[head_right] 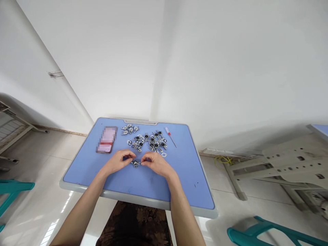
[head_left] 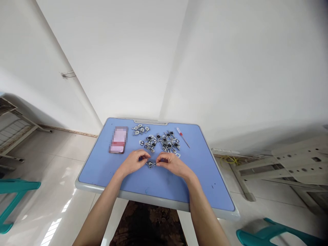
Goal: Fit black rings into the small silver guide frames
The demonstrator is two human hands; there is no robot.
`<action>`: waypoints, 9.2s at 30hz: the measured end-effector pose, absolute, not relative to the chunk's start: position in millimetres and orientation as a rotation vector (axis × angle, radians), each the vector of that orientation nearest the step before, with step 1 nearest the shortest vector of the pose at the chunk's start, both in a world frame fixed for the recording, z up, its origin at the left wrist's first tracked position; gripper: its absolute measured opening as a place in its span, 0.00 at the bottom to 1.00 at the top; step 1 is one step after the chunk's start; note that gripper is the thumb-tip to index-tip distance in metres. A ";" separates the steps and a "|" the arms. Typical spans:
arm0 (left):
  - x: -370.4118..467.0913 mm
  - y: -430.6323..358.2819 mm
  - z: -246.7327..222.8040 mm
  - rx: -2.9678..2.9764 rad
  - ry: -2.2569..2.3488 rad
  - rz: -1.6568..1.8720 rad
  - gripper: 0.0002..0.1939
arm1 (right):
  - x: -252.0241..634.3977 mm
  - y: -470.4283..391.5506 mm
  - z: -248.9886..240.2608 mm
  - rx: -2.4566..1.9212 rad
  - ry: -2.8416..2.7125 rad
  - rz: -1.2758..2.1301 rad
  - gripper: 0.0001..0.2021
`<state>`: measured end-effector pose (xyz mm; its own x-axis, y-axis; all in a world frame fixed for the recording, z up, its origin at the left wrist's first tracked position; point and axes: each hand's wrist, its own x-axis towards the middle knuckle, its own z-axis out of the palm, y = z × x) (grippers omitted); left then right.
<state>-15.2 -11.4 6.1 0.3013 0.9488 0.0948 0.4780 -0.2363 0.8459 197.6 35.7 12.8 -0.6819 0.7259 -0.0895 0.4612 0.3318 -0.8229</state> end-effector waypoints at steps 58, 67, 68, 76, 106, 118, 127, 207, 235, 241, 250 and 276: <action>-4.9 -23.3 11.7 2.102 1.493 0.573 0.07 | 176.7 15.0 12.2 -1.430 -2.373 0.963 0.05; -3.0 -26.0 11.4 2.110 1.497 0.609 0.09 | 177.4 13.4 12.0 -1.439 -2.393 0.957 0.04; -3.5 -26.2 12.0 2.094 1.487 0.616 0.10 | 177.7 13.4 11.2 -1.439 -2.390 0.958 0.04; -4.1 -25.5 16.3 2.058 1.478 0.587 0.07 | 181.0 10.7 14.7 -1.391 -2.411 0.972 0.03; -0.6 -24.8 9.2 2.278 1.549 0.457 0.04 | 177.4 5.6 21.9 -1.188 -2.457 1.014 0.06; -2.9 -26.3 11.1 2.208 1.521 0.552 0.07 | 186.5 13.1 14.6 -1.385 -2.458 0.894 0.05; -11.0 -24.8 13.6 2.075 1.447 0.587 0.11 | 182.5 9.9 18.7 -1.389 -2.494 0.879 0.03; 3.1 -26.3 12.7 2.022 1.354 0.529 0.05 | 198.4 6.3 26.8 -1.231 -2.506 0.954 0.14; 4.6 -29.4 16.4 2.041 1.420 0.477 0.04 | 191.1 -7.6 22.1 -1.271 -2.651 0.618 0.11; 4.4 -29.9 14.7 2.056 1.423 0.474 0.04 | 192.6 -8.2 21.9 -1.234 -2.639 0.645 0.12; 4.7 -30.4 13.3 2.063 1.423 0.483 0.06 | 186.9 -11.5 21.3 -1.183 -2.690 0.691 0.10; 5.5 -33.0 16.5 2.198 1.459 0.445 0.05 | 188.2 -5.6 17.6 -1.429 -2.659 0.546 0.09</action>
